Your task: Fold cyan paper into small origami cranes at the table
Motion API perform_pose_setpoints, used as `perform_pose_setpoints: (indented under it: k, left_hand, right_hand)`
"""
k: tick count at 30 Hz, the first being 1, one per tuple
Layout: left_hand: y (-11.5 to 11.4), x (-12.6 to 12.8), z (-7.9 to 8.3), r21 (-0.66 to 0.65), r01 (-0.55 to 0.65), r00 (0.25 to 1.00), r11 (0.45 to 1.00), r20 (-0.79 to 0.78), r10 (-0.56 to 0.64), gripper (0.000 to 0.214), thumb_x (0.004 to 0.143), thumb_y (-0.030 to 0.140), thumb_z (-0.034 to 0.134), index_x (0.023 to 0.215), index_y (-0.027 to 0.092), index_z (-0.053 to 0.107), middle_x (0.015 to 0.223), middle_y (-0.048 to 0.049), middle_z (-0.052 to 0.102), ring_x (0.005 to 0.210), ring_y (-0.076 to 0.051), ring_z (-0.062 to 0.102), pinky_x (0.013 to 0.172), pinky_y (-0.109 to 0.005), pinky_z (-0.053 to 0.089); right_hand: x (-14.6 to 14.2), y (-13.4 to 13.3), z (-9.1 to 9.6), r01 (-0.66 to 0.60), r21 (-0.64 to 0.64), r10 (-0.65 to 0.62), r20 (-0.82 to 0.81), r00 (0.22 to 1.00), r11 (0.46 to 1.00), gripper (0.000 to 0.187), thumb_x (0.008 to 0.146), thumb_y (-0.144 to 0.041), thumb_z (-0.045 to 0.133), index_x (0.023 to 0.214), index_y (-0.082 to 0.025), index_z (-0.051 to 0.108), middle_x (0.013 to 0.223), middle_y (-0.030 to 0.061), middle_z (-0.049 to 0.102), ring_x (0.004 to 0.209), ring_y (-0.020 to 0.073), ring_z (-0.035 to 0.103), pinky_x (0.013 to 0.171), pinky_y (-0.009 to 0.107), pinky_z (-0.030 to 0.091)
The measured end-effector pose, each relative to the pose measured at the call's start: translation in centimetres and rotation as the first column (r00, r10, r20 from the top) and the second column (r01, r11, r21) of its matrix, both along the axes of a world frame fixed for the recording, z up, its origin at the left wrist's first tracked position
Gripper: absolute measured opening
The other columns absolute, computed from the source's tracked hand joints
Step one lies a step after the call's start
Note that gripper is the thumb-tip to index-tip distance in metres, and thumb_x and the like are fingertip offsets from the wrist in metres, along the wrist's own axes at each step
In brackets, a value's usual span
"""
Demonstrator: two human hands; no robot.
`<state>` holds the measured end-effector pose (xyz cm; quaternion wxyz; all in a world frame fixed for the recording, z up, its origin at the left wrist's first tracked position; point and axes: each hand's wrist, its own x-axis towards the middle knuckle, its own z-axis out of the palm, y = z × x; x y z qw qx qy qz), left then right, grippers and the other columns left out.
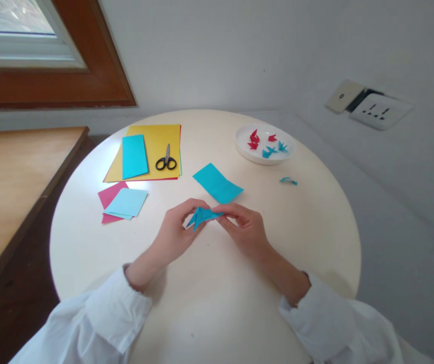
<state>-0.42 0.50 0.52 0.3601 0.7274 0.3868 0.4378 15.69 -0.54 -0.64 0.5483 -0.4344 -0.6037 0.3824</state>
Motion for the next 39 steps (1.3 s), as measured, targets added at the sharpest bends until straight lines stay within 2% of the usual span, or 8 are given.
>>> perform_pose_setpoints:
  k: [4,8,11,19,25,30,39]
  left_hand:
    - [-0.1,-0.1,-0.1,0.06,-0.012,1.0,0.998,0.008,0.011,0.014,0.079,0.02,0.059,0.093,0.018,0.059,0.092,-0.0072,0.068,0.086,-0.017,0.064,0.078,-0.03,0.051]
    - [0.0,-0.1,-0.1,0.166,0.004,1.0,0.986,-0.018,-0.001,0.009,0.08,0.017,0.058,0.088,0.019,0.061,0.097,-0.0085,0.067,0.091,-0.017,0.063,0.081,-0.029,0.05]
    - [-0.1,0.0,0.0,0.188,0.008,1.0,0.982,-0.028,-0.003,0.006,0.081,0.018,0.057,0.084,0.02,0.062,0.095,-0.0078,0.067,0.089,-0.017,0.063,0.077,-0.028,0.05]
    - [-0.6,0.3,0.0,0.038,-0.042,0.998,0.998,0.046,0.04,0.006,0.085,0.02,0.051,0.081,0.02,0.056,0.097,-0.0093,0.062,0.084,-0.017,0.062,0.07,-0.029,0.049]
    - [-1.0,0.9,0.4,-0.079,-0.048,0.986,0.996,0.158,0.06,0.009,0.084,0.021,0.052,0.075,0.018,0.051,0.092,-0.008,0.061,0.077,-0.014,0.062,0.066,-0.026,0.051]
    - [-1.1,1.3,0.6,-0.139,-0.056,0.961,0.989,0.259,0.091,0.01,0.08,0.019,0.056,0.072,0.017,0.051,0.087,-0.006,0.06,0.07,-0.012,0.061,0.063,-0.026,0.052]
    - [-1.3,1.5,0.8,-0.232,-0.116,0.954,0.966,0.244,0.174,0.015,0.076,0.02,0.06,0.066,0.017,0.05,0.084,-0.0059,0.063,0.07,-0.013,0.06,0.058,-0.024,0.05]
  right_hand:
    - [0.0,0.1,0.2,-0.008,-0.029,0.005,-0.089,0.996,1.0,0.01,0.07,-0.013,0.063,0.072,-0.022,0.067,0.072,-0.0005,0.071,0.065,0.0132,0.068,0.066,0.024,0.056]
    - [0.0,0.1,0.2,0.021,-0.002,-0.021,-0.055,0.998,1.0,0.009,0.069,-0.013,0.063,0.07,-0.021,0.067,0.071,0.0003,0.071,0.067,0.0132,0.067,0.067,0.024,0.055]
    - [0.0,-0.1,0.2,0.039,0.047,-0.038,-0.01,0.999,0.998,0.01,0.068,-0.013,0.062,0.07,-0.021,0.067,0.072,0.0015,0.072,0.068,0.0135,0.067,0.068,0.024,0.056]
    - [-0.1,-0.5,0.4,0.003,0.072,-0.003,-0.002,1.0,0.997,0.007,0.072,-0.018,0.064,0.077,-0.021,0.069,0.078,0.0034,0.073,0.073,0.0159,0.068,0.07,0.028,0.057]
    - [-0.3,-0.6,0.2,-0.004,0.022,0.005,-0.049,0.999,1.0,0.005,0.075,-0.02,0.064,0.075,-0.021,0.069,0.071,0.0014,0.072,0.069,0.0152,0.069,0.067,0.027,0.058]
    - [-0.6,-0.9,0.5,0.022,-0.04,-0.026,-0.091,0.996,0.999,0.003,0.071,-0.022,0.068,0.07,-0.02,0.067,0.07,0.0019,0.071,0.066,0.0148,0.068,0.065,0.026,0.057]
    - [-0.8,-1.1,1.0,0.006,-0.088,-0.017,-0.125,0.992,0.996,0.009,0.07,-0.024,0.069,0.067,-0.018,0.064,0.065,0.0012,0.069,0.06,0.0153,0.069,0.059,0.026,0.058]
